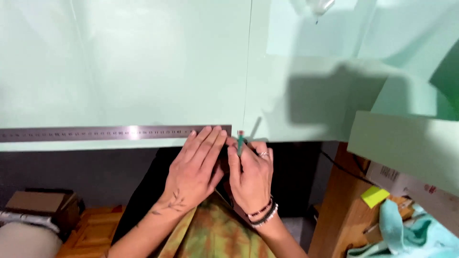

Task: Measuring, marking, and cutting green fabric pieces on a workbench using a ruler, pencil, and scissors.

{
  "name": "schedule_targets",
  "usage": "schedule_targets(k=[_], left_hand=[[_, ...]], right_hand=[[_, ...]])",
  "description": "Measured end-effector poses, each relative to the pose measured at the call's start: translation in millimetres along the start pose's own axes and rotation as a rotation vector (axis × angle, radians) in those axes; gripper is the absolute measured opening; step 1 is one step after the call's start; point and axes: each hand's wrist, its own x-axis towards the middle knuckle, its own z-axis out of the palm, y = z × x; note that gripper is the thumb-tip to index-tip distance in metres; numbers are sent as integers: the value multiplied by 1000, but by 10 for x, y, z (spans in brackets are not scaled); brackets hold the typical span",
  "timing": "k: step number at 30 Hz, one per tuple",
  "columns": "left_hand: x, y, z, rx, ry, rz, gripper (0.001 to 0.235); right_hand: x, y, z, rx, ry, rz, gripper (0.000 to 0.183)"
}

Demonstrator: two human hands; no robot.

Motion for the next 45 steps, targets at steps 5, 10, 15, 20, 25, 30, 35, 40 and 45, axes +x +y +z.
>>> schedule_targets(k=[5,10,15,20,25,30,35,40,45], left_hand=[[-35,26,237,272,33,-3,77],[-62,-28,311,346,133,17,79],[-41,-12,275,359,166,16,66],[-26,-13,248,349,173,14,67],[-33,-14,265,340,171,19,67],[-13,-1,223,343,175,20,63],[3,-68,13,130,160,20,58],[-36,-533,-393,137,135,-69,42],[-216,-1058,-149,395,74,-150,37]], right_hand=[[145,335,-14,588,37,128,38],[348,349,-22,688,139,-21,21],[319,426,133,477,185,-53,17],[369,378,139,458,233,-75,16],[351,367,130,478,241,-106,14],[332,371,117,427,222,-134,14],[149,503,175,661,260,42,11],[106,202,15,534,280,-58,23],[29,45,189,105,226,-187,37]])
